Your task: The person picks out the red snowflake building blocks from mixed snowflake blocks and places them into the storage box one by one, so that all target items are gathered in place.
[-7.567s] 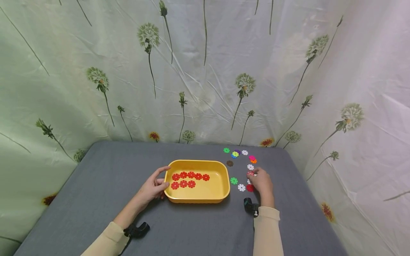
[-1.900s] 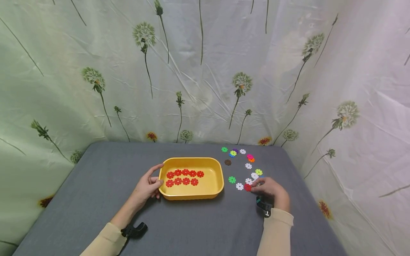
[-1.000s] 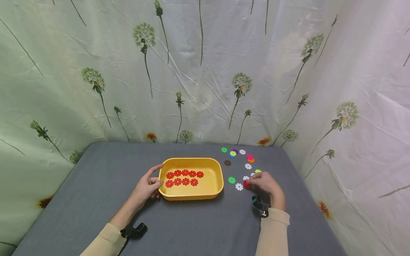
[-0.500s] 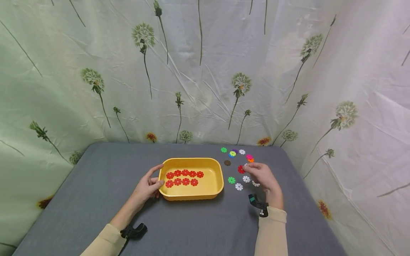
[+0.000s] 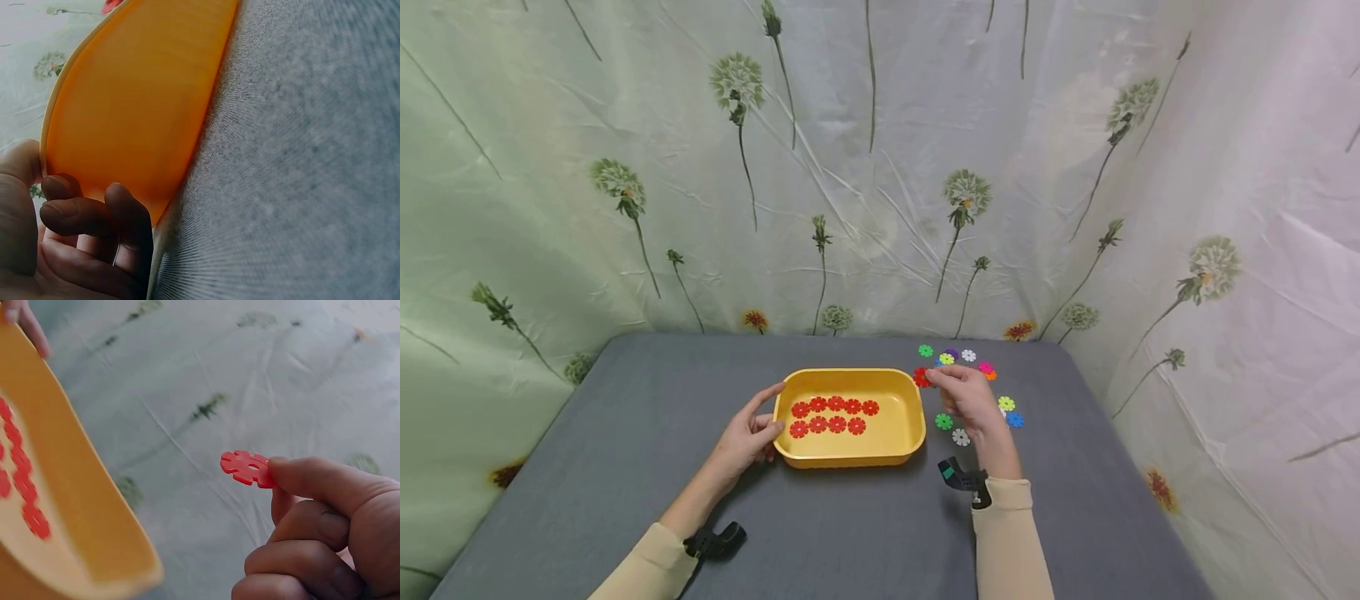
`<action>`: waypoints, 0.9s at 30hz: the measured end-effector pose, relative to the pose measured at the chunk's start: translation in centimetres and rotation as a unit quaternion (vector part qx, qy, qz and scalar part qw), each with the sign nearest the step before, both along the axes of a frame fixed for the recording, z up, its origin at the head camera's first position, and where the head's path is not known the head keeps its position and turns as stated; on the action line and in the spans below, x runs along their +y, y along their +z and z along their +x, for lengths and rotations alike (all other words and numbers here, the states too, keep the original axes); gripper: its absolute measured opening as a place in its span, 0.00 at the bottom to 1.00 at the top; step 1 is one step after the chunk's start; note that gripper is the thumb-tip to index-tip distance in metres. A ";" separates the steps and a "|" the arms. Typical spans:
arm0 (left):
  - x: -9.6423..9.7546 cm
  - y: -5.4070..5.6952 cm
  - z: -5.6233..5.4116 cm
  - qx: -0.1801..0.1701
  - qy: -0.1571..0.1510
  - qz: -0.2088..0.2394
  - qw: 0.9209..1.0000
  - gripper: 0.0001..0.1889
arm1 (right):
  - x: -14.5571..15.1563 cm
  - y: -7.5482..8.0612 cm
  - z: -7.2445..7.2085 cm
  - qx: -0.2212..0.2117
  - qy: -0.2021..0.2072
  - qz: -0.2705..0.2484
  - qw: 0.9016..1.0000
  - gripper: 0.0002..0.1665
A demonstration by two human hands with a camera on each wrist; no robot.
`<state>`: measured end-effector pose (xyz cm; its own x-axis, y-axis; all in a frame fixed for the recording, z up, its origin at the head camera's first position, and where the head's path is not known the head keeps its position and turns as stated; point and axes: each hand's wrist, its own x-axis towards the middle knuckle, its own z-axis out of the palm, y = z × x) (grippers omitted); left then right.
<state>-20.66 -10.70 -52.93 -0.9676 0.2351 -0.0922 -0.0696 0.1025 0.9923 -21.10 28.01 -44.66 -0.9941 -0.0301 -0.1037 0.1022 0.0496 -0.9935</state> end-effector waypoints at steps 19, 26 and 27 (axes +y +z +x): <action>0.0 -0.3 -0.1 0.008 -0.013 0.014 1.000 0.36 | -7.4 -1.7 -1.6 -0.051 0.060 0.040 0.996 0.13; 0.1 -0.2 0.0 0.007 -0.005 0.010 1.000 0.37 | -8.3 -2.5 -1.9 -0.044 0.060 0.146 0.986 0.13; 0.1 -0.1 0.0 0.008 -0.004 0.009 1.000 0.37 | -8.5 -2.6 -1.9 -0.039 0.062 0.170 0.983 0.11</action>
